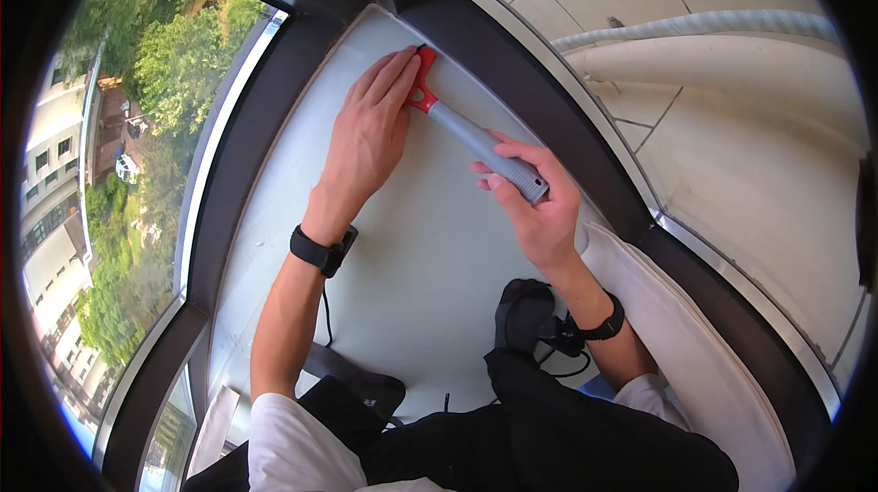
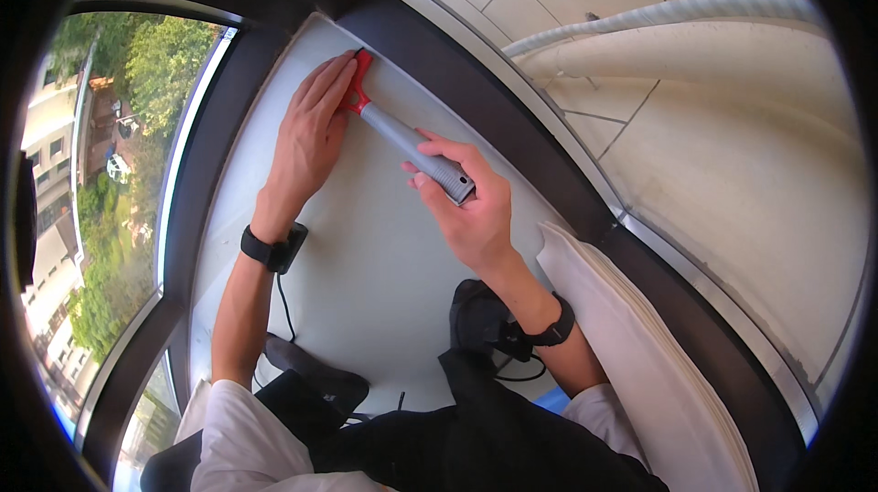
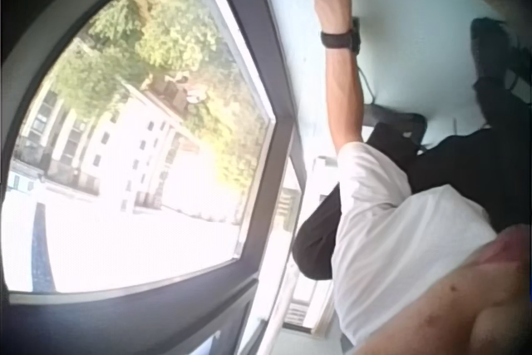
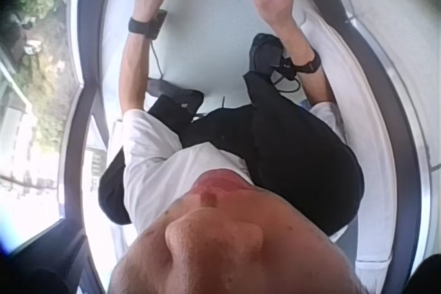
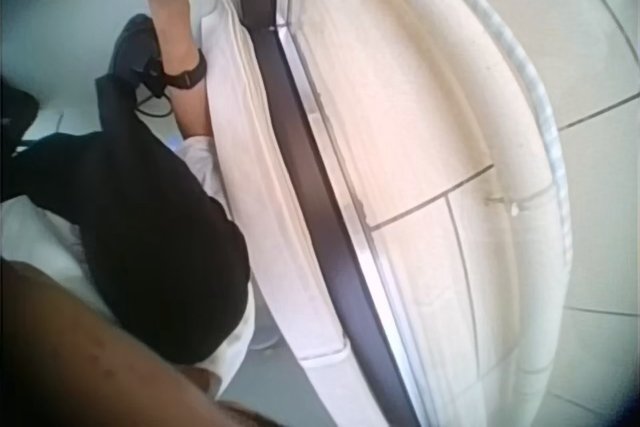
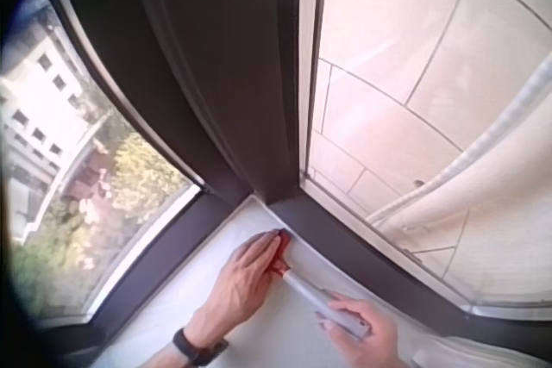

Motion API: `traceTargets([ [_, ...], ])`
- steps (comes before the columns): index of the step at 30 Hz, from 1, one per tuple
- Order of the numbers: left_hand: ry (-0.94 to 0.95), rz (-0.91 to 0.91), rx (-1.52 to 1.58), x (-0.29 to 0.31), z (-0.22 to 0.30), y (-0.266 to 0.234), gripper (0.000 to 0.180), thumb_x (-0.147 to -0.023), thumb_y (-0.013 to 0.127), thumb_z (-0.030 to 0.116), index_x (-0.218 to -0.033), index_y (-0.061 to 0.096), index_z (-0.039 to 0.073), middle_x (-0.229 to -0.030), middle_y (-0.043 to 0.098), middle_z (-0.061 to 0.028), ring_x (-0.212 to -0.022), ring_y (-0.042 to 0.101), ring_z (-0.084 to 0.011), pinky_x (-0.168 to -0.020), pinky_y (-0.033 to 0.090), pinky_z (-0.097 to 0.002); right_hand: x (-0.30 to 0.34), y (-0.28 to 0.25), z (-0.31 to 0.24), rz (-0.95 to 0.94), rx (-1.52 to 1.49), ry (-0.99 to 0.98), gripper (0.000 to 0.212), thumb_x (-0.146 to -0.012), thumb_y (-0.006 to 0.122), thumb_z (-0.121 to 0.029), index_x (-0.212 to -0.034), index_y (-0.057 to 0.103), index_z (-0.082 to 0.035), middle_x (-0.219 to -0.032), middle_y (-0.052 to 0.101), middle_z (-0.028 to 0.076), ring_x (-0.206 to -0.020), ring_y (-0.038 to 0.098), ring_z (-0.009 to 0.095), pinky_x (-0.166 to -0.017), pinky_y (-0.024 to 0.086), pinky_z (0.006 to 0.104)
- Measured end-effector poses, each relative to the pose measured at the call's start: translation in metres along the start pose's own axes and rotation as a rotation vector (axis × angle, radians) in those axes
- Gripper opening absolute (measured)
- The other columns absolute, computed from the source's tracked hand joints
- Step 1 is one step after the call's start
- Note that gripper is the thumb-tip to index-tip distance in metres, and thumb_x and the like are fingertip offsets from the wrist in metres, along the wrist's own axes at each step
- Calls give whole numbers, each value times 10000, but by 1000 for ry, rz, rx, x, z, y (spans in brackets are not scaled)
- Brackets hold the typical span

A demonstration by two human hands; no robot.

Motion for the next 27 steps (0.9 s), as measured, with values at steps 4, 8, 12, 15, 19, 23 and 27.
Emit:
traceTargets([
  [4,-2,-1,-44,3,-5,1,633,-847,620,-120,-1460,555,23,-1527,534,-118,-1430,470,-363,-1168,453,-441,-1,7,4,8,-19,19,271,-971,635,39,-1241,612,47,-1364,645,256,-1054,757,246,-881,626,321],
  [8,-10,1,-48,2,-6,-1,641,-845,622,-120,-1467,546,17,-1536,526,-120,-1436,464,-359,-1171,447,-441,-4,10,2,6,-9,11,264,-974,630,43,-1237,615,44,-1338,660,234,-1039,758,241,-875,629,323],
  [12,-9,11,-30,2,-10,0,660,-842,629,-111,-1482,529,12,-1551,510,-133,-1450,450,-360,-1185,421,-442,-8,12,1,-22,30,34,270,-977,613,54,-1246,598,61,-1361,629,229,-1069,744,291,-895,642,380],
  [15,-13,21,-14,2,-12,-1,673,-838,631,-107,-1491,519,13,-1555,505,-140,-1456,443,-364,-1191,408,-448,-10,16,-1,-18,20,37,264,-980,620,45,-1242,601,61,-1347,635,225,-1065,746,289,-891,644,380],
  [19,-26,8,-9,2,-7,1,672,-857,626,-123,-1496,532,62,-1581,493,-108,-1476,421,-372,-1205,404,-466,-3,14,2,29,2,53,260,-975,630,41,-1235,619,49,-1313,668,212,-1039,757,243,-870,632,329],
  [23,-28,-5,-36,6,-5,1,666,-864,643,-100,-1494,538,87,-1595,479,-99,-1489,402,-375,-1207,397,-476,8,8,5,45,5,74,262,-975,630,41,-1236,618,54,-1294,673,194,-1036,756,240,-873,632,332],
  [27,15,-43,-65,9,-5,-1,648,-854,673,-51,-1470,563,122,-1588,473,-114,-1483,399,-389,-1201,405,-475,15,1,1,45,65,29,270,-970,647,29,-1239,627,43,-1244,700,173,-1031,759,226,-859,621,318],
])
Point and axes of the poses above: each hand's wrist, its own x-axis away from the middle knuckle, its own y-axis out of the palm, z = x × y, the point moved 1 cm from there along -x, towards the middle knuckle
